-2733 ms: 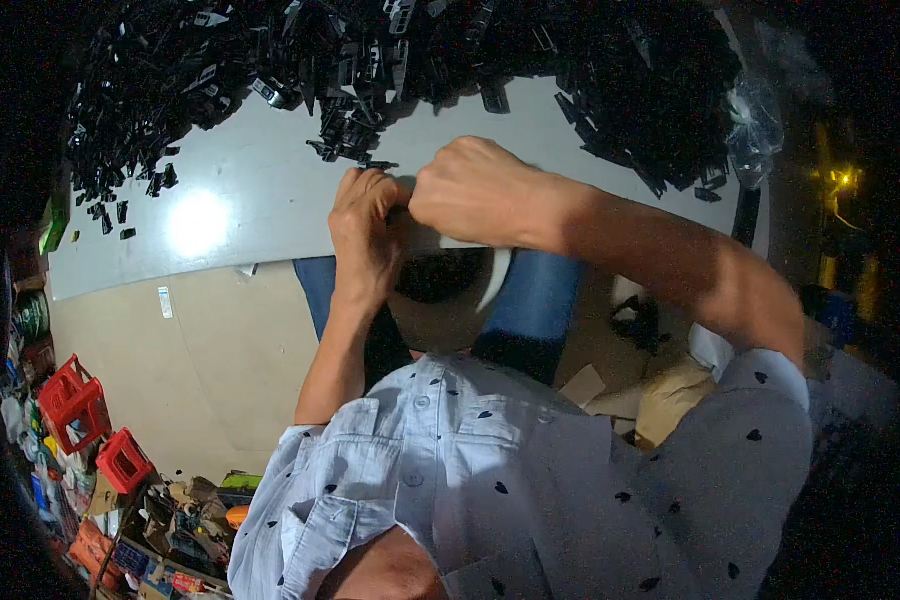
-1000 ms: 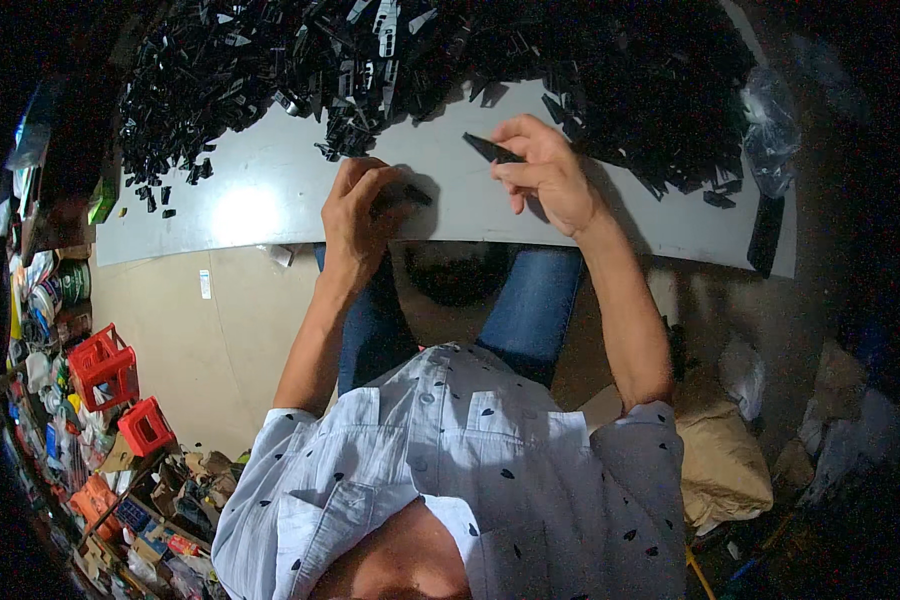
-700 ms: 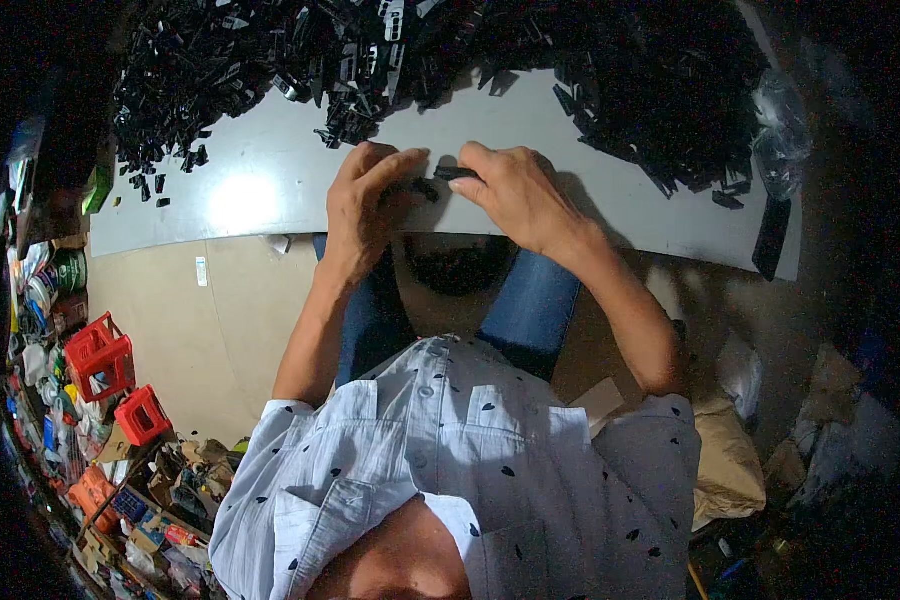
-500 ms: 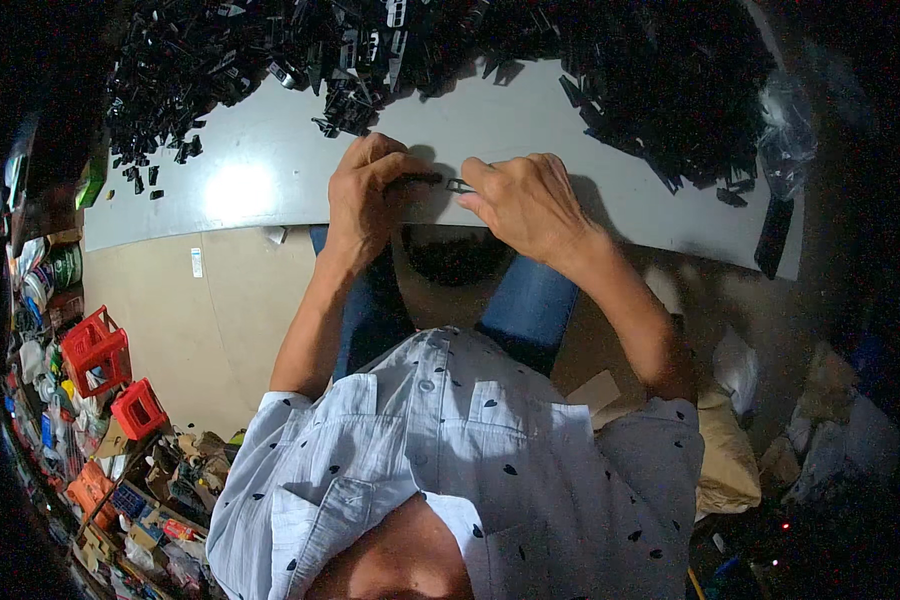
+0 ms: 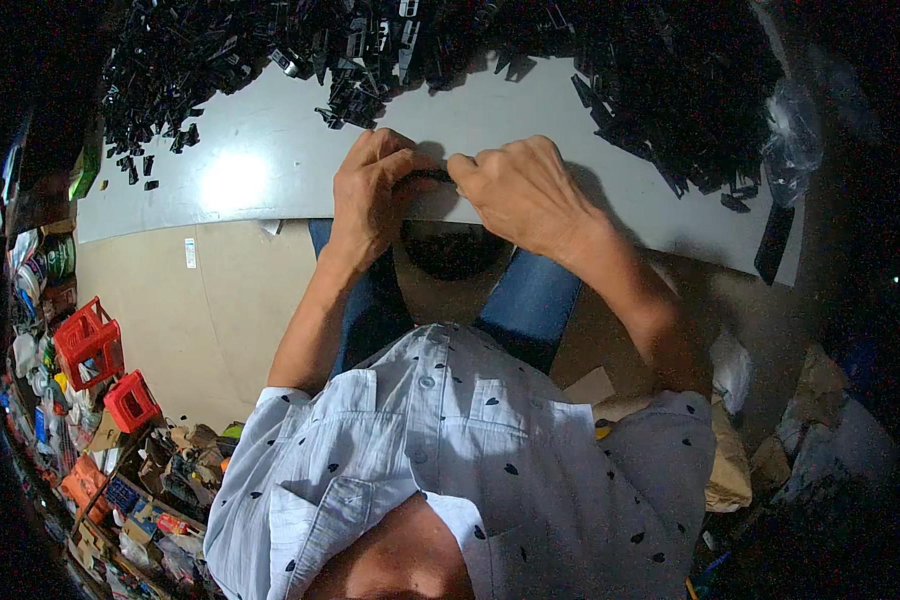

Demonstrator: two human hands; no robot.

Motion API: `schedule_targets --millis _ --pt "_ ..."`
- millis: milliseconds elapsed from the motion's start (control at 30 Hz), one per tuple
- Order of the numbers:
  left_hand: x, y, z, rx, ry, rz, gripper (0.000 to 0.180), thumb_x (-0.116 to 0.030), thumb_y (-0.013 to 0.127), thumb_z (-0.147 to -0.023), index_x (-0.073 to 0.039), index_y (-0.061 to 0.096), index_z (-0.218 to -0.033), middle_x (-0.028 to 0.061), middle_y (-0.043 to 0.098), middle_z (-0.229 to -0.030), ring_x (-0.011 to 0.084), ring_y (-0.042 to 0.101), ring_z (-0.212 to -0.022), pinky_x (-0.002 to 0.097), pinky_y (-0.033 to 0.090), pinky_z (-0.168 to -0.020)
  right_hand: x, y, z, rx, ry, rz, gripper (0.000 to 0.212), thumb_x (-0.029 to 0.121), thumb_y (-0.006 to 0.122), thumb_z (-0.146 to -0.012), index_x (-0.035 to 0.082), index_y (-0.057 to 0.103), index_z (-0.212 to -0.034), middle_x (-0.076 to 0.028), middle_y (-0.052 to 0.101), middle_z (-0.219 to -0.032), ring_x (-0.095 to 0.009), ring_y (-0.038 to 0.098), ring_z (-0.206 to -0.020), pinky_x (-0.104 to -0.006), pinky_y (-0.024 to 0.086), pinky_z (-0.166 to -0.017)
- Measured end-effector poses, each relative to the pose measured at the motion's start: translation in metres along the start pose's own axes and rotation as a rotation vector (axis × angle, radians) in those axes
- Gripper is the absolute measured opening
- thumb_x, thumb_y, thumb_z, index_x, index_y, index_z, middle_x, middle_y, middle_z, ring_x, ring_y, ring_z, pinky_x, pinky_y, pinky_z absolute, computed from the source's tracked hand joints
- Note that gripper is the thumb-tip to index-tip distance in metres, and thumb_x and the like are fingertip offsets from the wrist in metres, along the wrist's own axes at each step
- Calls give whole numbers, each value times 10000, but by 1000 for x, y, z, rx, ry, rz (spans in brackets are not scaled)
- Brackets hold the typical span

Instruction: The person assembles small plastic parts by hand, repeatedly picking pieces from a pile on the table and snapping them together, and retrieves additional parts in a bag from a shelf.

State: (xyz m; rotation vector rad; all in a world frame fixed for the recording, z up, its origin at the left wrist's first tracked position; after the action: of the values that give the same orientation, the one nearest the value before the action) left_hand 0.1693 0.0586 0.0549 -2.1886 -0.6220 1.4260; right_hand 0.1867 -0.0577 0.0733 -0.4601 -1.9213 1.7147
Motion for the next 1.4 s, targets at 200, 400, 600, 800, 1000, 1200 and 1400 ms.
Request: schedule_targets --millis 200,400,600,800,1000,1200,1400 --pt "5 1 2 -34 -7 66 218 -7 705 -628 -36 661 -840 68 557 -801 267 525 -770 363 462 -657 24 -2 -21 290 -142 203 103 110 603 -769 30 666 -760 -104 679 -684 -233 687 -645 -366 515 -548" --pt "6 0 0 -13 -20 58 154 16 666 -623 -38 605 -753 77 513 -754 282 491 -732 372 439 -619 32 8 -28 386 -198 279 123 137 617 -766 89 724 -730 -68 682 -665 -206 691 -654 -333 523 -557" --pt "7 3 -4 -7 -16 114 109 33 597 -625 -19 548 -707 98 475 -718 280 472 -706 370 420 -599 32 12 -39 435 -213 186 68 102 632 -673 39 647 -652 -83 644 -605 -219 670 -584 -332 503 -516" --pt "10 -1 -2 -74 8 115 182 82 613 -583 -3 500 -699 115 434 -686 284 427 -666 356 358 -566 37 10 -46 412 -176 175 76 122 641 -696 85 696 -659 -76 668 -639 -214 678 -619 -333 515 -533" --pt "8 -4 2 -124 -52 45 167 92 601 -602 3 498 -699 121 450 -706 284 429 -697 354 368 -601 40 9 -47 357 -158 166 61 98 651 -650 69 678 -604 -95 654 -615 -241 674 -598 -349 520 -543" --pt "9 0 0 -94 -31 56 130 70 573 -624 -14 548 -720 101 471 -702 277 438 -684 363 377 -600 34 1 -46 291 -177 125 82 110 645 -657 61 681 -603 -106 652 -612 -247 675 -604 -357 522 -541" --pt "9 -6 1 -102 -24 71 143 81 593 -630 -12 552 -730 100 479 -704 279 447 -689 371 387 -606 33 3 -51 347 -201 89 90 109 652 -696 23 677 -696 -153 646 -648 -305 665 -619 -400 512 -564"
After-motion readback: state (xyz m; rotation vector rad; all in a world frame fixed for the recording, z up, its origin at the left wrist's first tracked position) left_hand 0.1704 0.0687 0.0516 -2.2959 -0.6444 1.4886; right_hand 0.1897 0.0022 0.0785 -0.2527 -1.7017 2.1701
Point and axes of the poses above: each hand's wrist, its own z-axis away from the middle knuckle, its own y-axis out of the palm, x = y × z, the point moved 8 cm from there along -z, towards the middle knuckle
